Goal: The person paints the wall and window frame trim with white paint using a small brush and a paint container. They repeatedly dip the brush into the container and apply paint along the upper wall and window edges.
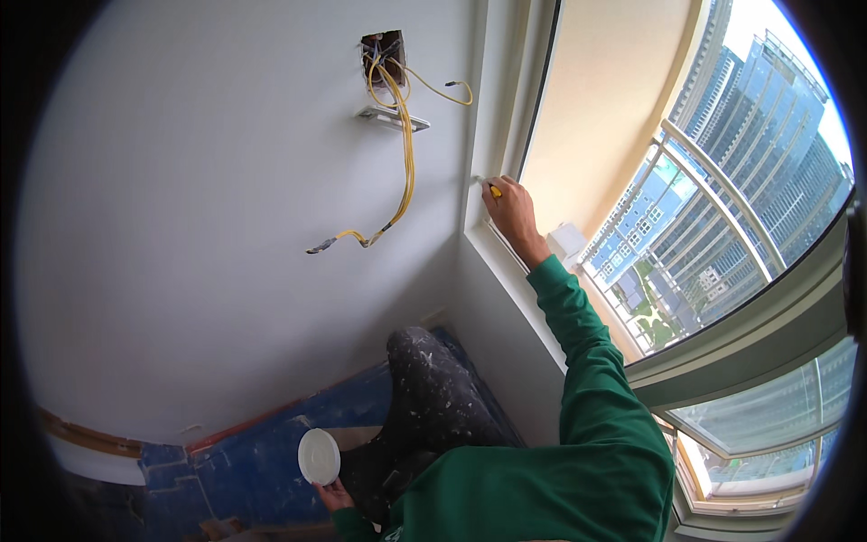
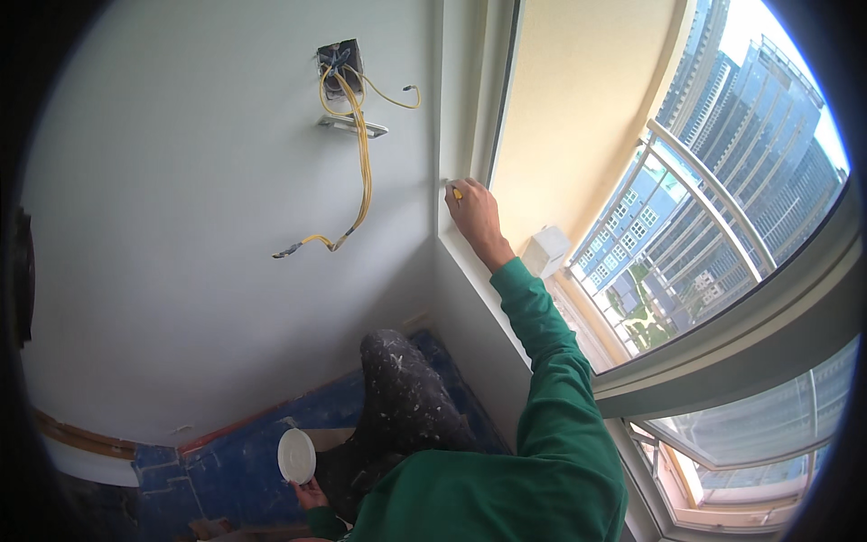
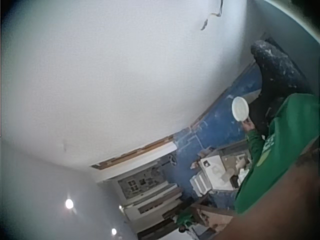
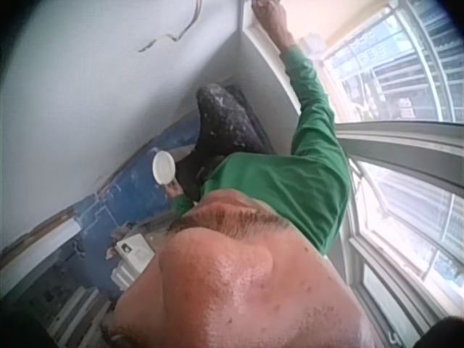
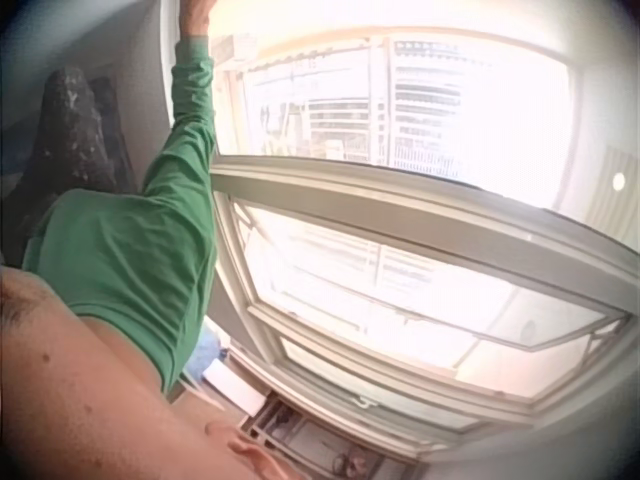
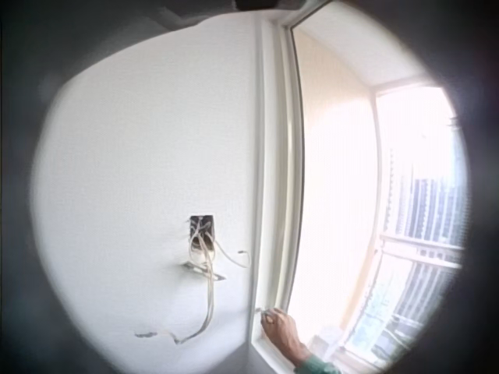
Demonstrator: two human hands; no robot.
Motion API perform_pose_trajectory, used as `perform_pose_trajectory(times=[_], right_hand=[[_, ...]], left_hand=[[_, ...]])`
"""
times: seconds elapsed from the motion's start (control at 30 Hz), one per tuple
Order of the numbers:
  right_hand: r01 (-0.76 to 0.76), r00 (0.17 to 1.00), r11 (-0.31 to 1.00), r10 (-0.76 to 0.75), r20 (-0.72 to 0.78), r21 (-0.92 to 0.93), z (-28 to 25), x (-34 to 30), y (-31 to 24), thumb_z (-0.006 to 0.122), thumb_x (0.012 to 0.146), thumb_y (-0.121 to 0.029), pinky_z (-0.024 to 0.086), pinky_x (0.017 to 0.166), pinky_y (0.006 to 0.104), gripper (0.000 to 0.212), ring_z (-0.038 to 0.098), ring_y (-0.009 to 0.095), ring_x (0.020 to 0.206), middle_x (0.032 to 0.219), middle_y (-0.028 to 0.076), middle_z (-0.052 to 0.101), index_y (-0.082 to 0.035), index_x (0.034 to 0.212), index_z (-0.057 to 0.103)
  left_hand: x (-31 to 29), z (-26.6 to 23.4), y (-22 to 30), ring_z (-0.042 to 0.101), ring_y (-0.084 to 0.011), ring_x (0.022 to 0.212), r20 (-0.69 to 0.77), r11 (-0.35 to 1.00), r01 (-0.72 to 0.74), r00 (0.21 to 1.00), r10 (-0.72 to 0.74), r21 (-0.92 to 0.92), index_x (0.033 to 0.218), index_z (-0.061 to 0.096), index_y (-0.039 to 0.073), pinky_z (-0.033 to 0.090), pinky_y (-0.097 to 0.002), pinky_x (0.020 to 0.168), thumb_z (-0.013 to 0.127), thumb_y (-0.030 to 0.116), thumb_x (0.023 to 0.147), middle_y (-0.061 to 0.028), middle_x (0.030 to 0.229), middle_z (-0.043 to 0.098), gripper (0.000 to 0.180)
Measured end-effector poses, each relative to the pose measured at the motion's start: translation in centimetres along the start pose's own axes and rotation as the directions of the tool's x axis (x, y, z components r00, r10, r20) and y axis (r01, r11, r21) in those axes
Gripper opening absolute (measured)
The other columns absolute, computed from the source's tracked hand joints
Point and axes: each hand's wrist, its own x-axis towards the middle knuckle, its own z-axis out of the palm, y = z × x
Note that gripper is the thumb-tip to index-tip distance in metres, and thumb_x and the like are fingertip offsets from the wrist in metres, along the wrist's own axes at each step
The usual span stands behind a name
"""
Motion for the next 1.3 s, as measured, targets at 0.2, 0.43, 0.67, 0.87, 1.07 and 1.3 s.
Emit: perform_pose_trajectory(times=[0.2,0.43,0.67,0.87,1.07,1.3], right_hand=[[0.269,0.869,0.962,-0.263,-0.418,-0.048,-6.6,10.3,-3.5,0.064,0.089,-0.01,0.052,0.06,0.0327,0.017,0.062,0.024,0.064,0.081,0.014,0.066,0.002,0.099,0.07],[0.216,0.906,0.969,-0.244,-0.346,-0.117,-2.8,6.5,-0.2,0.064,0.087,-0.01,0.051,0.067,0.0386,0.023,0.06,0.028,0.076,0.08,0.012,0.059,0.0,0.108,0.064],[0.029,0.993,0.996,-0.039,-0.113,-0.086,7.0,-7.7,5.1,0.063,0.087,-0.009,0.05,0.074,0.0411,0.029,0.059,0.031,0.085,0.088,0.015,0.059,0.0,0.114,0.063],[-0.145,0.987,0.989,0.143,0.079,0.021,6.7,-10.2,5.0,0.065,0.08,-0.01,0.049,0.074,0.0428,0.025,0.061,0.034,0.085,0.089,0.014,0.062,-0.004,0.104,0.068],[-0.133,0.979,0.991,0.128,0.161,0.016,6.1,-8.7,6.2,0.066,0.078,-0.01,0.049,0.072,0.0429,0.022,0.062,0.035,0.08,0.087,0.014,0.063,-0.008,0.099,0.073],[0.059,0.998,0.995,-0.061,0.023,0.083,-1.8,2.3,2.8,0.069,0.084,-0.008,0.051,0.067,0.0377,0.019,0.062,0.03,0.071,0.084,0.015,0.064,-0.003,0.102,0.072]], left_hand=[[-0.2,-0.6,0.3,0.048,-0.0269,0.125,0.019,0.999,-0.008,1.0,0.009,-0.033,0.139,0.04,0.003,0.042,-0.0374,0.108,0.047,0.039,0.099,-0.0155,0.138,0.047,0.054],[-0.5,-0.1,0.0,0.048,-0.0264,0.126,0.009,0.998,-0.017,1.0,0.018,-0.056,0.138,0.039,0.001,0.042,-0.0365,0.109,0.047,0.039,0.099,-0.0155,0.138,0.047,0.055],[-1.2,1.2,0.5,0.045,-0.0264,0.129,0.002,1.0,-0.029,1.0,0.029,-0.003,0.14,0.037,0.001,0.04,-0.0362,0.11,0.046,0.04,0.1,-0.0156,0.141,0.043,0.057],[-1.0,0.5,0.5,0.044,-0.0267,0.13,0.023,0.999,-0.032,0.999,0.033,-0.032,0.139,0.037,0.001,0.039,-0.0367,0.111,0.045,0.039,0.1,-0.0152,0.141,0.044,0.055],[-0.4,0.6,0.1,0.046,-0.0265,0.128,-0.001,0.999,-0.047,0.999,0.047,0.023,0.139,0.038,0.001,0.04,-0.0367,0.11,0.049,0.041,0.098,-0.0151,0.141,0.045,0.057],[-0.1,-0.7,-0.3,0.05,-0.0259,0.124,0.014,0.998,-0.038,0.999,0.039,-0.057,0.138,0.04,0.002,0.043,-0.0356,0.107,0.053,0.04,0.097,-0.0148,0.138,0.047,0.058]])
